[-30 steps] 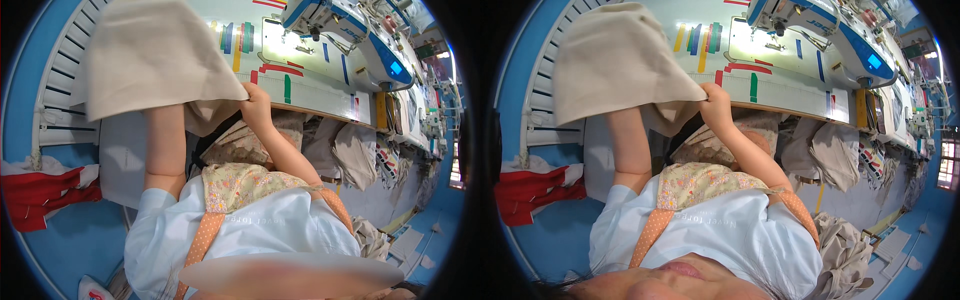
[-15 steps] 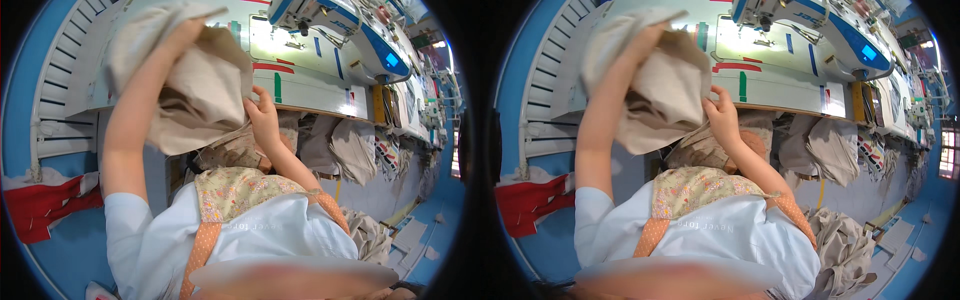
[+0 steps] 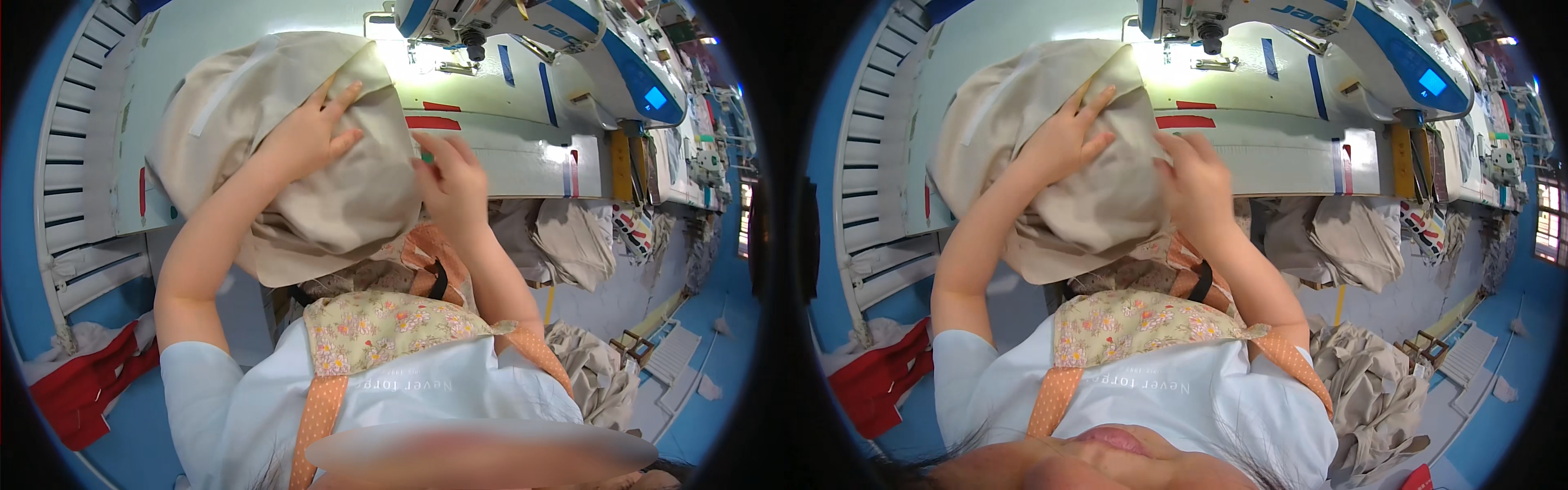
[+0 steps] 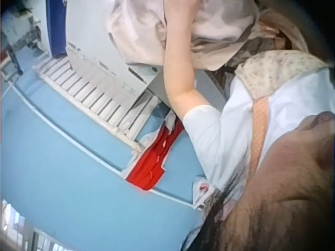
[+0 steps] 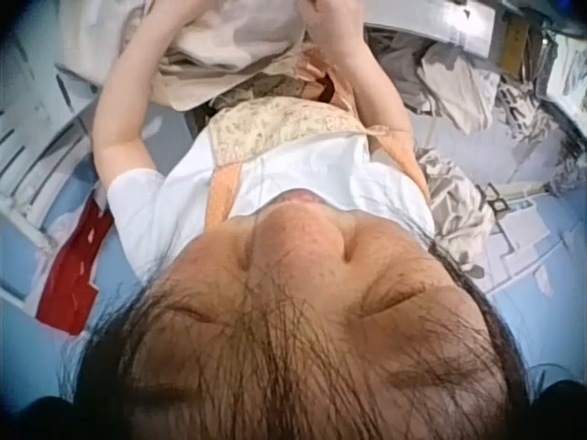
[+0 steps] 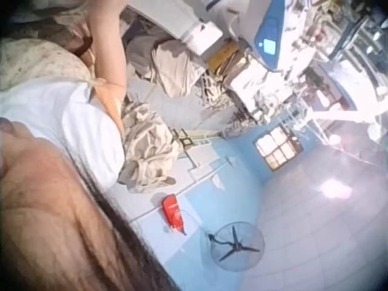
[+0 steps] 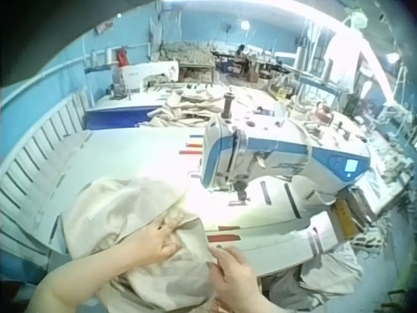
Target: Sewing pieces of beige fabric using an industrial sewing machine.
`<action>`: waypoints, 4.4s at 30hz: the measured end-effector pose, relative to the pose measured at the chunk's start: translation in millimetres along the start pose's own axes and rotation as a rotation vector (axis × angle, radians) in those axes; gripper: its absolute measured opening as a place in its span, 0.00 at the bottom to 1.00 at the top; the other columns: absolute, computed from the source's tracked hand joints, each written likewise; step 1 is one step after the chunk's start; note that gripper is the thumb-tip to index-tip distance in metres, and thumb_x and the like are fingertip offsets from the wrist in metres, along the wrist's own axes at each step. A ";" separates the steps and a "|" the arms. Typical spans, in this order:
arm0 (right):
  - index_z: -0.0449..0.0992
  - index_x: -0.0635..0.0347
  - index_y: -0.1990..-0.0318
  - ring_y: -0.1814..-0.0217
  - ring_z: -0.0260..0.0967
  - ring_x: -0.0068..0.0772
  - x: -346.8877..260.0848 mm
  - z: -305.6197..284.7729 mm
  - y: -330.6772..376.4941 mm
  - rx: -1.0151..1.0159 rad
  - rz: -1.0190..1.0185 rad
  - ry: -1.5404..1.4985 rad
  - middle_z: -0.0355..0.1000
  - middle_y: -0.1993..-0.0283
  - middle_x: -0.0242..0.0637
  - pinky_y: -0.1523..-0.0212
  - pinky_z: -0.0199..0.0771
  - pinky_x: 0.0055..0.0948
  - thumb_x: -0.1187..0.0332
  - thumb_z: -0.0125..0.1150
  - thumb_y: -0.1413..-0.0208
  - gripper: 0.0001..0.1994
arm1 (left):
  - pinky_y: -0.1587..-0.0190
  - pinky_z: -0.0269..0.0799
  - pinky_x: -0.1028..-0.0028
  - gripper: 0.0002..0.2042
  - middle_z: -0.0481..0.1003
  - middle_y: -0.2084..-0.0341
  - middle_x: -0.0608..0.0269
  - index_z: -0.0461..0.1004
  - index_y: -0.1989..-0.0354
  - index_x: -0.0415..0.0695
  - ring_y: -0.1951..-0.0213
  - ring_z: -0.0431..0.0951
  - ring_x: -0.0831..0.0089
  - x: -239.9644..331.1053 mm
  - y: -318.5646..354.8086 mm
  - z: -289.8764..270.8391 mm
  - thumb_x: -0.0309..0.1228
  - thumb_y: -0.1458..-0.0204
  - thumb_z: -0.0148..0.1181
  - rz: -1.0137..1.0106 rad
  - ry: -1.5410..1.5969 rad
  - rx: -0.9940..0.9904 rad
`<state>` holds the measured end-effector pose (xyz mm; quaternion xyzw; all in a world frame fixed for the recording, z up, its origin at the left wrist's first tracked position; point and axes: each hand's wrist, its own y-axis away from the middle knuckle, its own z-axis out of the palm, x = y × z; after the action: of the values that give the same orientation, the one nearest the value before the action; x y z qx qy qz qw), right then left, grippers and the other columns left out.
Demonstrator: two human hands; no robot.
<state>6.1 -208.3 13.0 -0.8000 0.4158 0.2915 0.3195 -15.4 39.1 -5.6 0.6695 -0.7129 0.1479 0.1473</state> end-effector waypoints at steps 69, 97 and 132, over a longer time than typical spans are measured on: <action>0.73 0.60 0.66 0.58 0.70 0.45 10.5 55.3 -85.3 0.050 0.016 0.383 0.72 0.67 0.40 0.55 0.70 0.42 0.70 0.69 0.52 0.10 | 0.64 0.72 0.63 0.09 0.74 0.71 0.57 0.72 0.65 0.41 0.67 0.76 0.57 -26.8 -107.7 15.7 0.23 0.51 0.67 0.426 0.278 0.355; 0.75 0.58 0.54 0.67 0.68 0.40 12.2 70.5 -42.4 0.129 -0.267 0.427 0.67 0.69 0.34 0.66 0.66 0.38 0.80 0.63 0.55 0.18 | 0.64 0.73 0.65 0.03 0.74 0.73 0.56 0.73 0.70 0.38 0.68 0.76 0.59 -29.8 -111.7 7.3 0.17 0.53 0.56 0.395 0.371 0.347; 0.77 0.51 0.43 0.80 0.69 0.36 33.9 38.2 -68.0 -0.066 -0.182 0.734 0.69 0.78 0.31 0.79 0.70 0.36 0.74 0.61 0.55 0.26 | 0.59 0.74 0.59 0.08 0.74 0.65 0.53 0.70 0.64 0.38 0.62 0.77 0.52 -32.6 -164.1 24.0 0.29 0.44 0.60 0.431 0.134 0.292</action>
<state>72.7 -165.1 -17.4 -0.8947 0.4203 -0.0307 0.1481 150.1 49.2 -38.6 0.5051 -0.7987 0.3211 0.0614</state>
